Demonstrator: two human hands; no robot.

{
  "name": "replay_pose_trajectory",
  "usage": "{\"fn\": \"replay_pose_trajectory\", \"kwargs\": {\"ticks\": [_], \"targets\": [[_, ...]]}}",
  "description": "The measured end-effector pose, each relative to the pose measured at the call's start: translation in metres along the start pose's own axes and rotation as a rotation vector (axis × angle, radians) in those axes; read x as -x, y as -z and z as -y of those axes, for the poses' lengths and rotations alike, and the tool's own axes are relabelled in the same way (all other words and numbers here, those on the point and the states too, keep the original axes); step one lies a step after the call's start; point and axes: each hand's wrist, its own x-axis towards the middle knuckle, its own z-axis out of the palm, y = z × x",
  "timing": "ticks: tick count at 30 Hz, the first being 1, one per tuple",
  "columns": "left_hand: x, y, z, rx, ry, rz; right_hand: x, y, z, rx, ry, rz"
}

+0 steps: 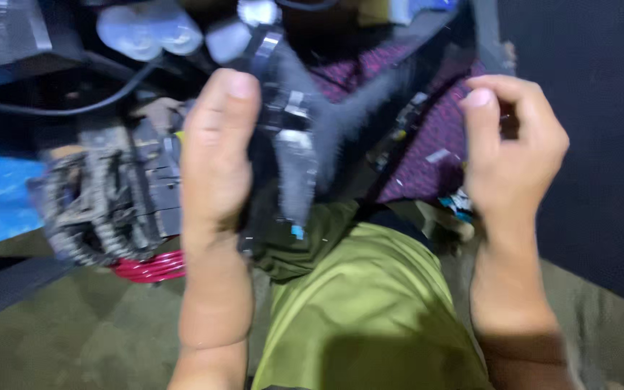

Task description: The person applies black vinyl wrap to a plastic motorcycle part using a utility knife to trim edges and a heat gun to seal the material.

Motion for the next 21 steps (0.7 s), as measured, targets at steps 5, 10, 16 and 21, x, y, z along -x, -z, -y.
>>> {"fn": "replay_pose_trajectory", "kwargs": {"ticks": [5, 10, 16, 21], "targets": [[-0.001, -0.011, -0.008, 0.173, 0.17, -0.105, -0.014, -0.007, -0.196, 0.621, 0.203, 0.011], [-0.003, -0.002, 0.004, 0.044, 0.004, -0.08, -0.002, -0.036, -0.267, 0.61, 0.121, -0.027], [-0.002, 0.0, 0.009, 0.114, 0.041, -0.049, -0.012, 0.009, -0.168, -0.309, -0.272, 0.068], [0.0, -0.012, -0.004, 0.155, 0.089, -0.023, 0.02, 0.018, -0.01, -0.256, -0.082, 0.243]]}}
